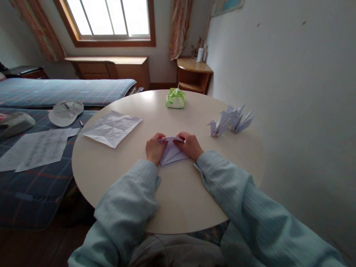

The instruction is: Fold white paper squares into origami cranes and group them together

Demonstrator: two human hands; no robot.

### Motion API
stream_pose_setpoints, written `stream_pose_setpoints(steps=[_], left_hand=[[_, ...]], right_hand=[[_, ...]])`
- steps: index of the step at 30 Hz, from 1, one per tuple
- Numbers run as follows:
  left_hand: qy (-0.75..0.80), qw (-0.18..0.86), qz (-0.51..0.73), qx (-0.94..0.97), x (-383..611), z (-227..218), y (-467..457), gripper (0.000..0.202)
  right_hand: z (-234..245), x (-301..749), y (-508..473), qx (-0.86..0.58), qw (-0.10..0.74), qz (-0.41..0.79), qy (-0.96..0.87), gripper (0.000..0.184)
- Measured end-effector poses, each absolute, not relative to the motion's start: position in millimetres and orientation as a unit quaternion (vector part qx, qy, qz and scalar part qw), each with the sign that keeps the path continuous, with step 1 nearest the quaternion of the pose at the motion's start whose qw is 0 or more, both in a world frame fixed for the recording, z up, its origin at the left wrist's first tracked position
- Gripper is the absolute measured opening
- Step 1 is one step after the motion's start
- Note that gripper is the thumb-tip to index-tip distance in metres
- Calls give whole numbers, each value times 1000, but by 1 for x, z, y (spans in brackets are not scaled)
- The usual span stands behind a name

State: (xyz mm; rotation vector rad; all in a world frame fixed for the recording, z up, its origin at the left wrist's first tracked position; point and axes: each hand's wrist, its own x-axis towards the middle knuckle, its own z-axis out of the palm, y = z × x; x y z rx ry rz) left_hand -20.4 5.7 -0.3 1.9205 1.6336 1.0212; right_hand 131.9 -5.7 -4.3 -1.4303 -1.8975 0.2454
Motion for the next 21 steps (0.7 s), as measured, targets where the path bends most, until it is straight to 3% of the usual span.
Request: stream_pose_setpoints(steps=[13, 21], left_hand=[[612, 189, 343, 687, -19, -2, 7, 23], [599, 201, 356, 689, -17, 0, 5, 20]], right_hand=[[-3, 133, -6, -599, 356, 47, -716, 18], [-2, 134, -8, -614, 323, 101, -713, 11]])
